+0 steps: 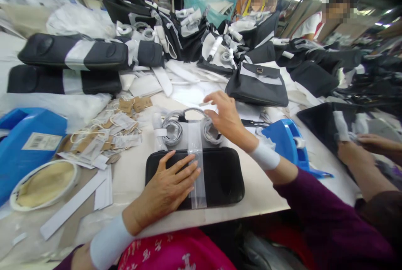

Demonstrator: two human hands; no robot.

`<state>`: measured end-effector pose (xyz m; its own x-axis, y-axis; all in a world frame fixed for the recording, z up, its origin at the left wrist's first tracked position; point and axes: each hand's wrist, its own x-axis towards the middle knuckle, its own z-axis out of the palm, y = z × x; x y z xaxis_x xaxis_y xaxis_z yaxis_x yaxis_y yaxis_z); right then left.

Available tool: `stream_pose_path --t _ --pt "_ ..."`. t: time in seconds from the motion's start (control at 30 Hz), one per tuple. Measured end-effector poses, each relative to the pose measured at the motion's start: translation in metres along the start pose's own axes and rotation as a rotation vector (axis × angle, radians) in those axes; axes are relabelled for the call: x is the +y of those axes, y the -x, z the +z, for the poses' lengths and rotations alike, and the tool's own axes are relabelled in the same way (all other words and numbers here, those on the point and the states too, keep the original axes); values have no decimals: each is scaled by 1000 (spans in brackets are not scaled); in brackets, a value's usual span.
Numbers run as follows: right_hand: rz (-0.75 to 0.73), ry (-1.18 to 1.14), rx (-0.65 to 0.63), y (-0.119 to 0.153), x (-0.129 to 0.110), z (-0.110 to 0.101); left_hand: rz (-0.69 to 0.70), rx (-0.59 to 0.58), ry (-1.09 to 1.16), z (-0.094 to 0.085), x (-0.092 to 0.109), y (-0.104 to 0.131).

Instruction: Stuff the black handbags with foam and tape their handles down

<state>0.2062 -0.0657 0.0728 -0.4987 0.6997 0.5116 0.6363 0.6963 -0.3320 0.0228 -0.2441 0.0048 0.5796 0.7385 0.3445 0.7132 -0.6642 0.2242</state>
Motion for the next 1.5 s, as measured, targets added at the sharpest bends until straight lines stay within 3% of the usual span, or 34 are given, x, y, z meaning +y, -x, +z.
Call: stream_pose_path --t 0.07,0.13,0.2,0.3,0.4,0.53,0.77,0.93,1.0,1.07,1.17,1.23,1.33,1.4,1.5 --pt "193 -183 146 34 1 -14 9 -8 -4 -5 1 1" --pt "438 -310 188 71 6 -20 2 25 -13 -8 4 3" --pt "677 -509 123 101 13 -17 -83 145 -63 -8 6 6" --pt "843 -801 -24 127 14 -7 -423 438 -133 -2 1 15" --pt "881 -935 -63 133 7 -2 -717 599 12 7 -14 26" --pt "874 -957 -1 130 0 2 -913 508 429 11 -30 33" --pt "770 -1003 6 130 0 4 -1019 420 703 -6 -20 28" --pt "743 -995 -44 141 -6 -1 -1041 376 736 -3 -10 43" --pt "771 -888 -74 147 -10 -3 -1027 349 635 0 -6 52" --pt "720 -623 -11 152 -16 -6 -944 370 428 -1 -1 55" --pt "306 -138 92 152 -30 -10 -664 401 27 -11 7 46" --pt "-51 14 -17 150 -41 -13 -441 305 -141 -19 12 33" --pt "-384 50 -230 148 -53 -12 -149 83 -184 -23 14 18" --pt "-455 35 -279 150 -57 -11 -46 6 -154 -18 12 14" --pt "-458 -104 -297 158 -59 -13 -26 -3 -97 -12 9 18"
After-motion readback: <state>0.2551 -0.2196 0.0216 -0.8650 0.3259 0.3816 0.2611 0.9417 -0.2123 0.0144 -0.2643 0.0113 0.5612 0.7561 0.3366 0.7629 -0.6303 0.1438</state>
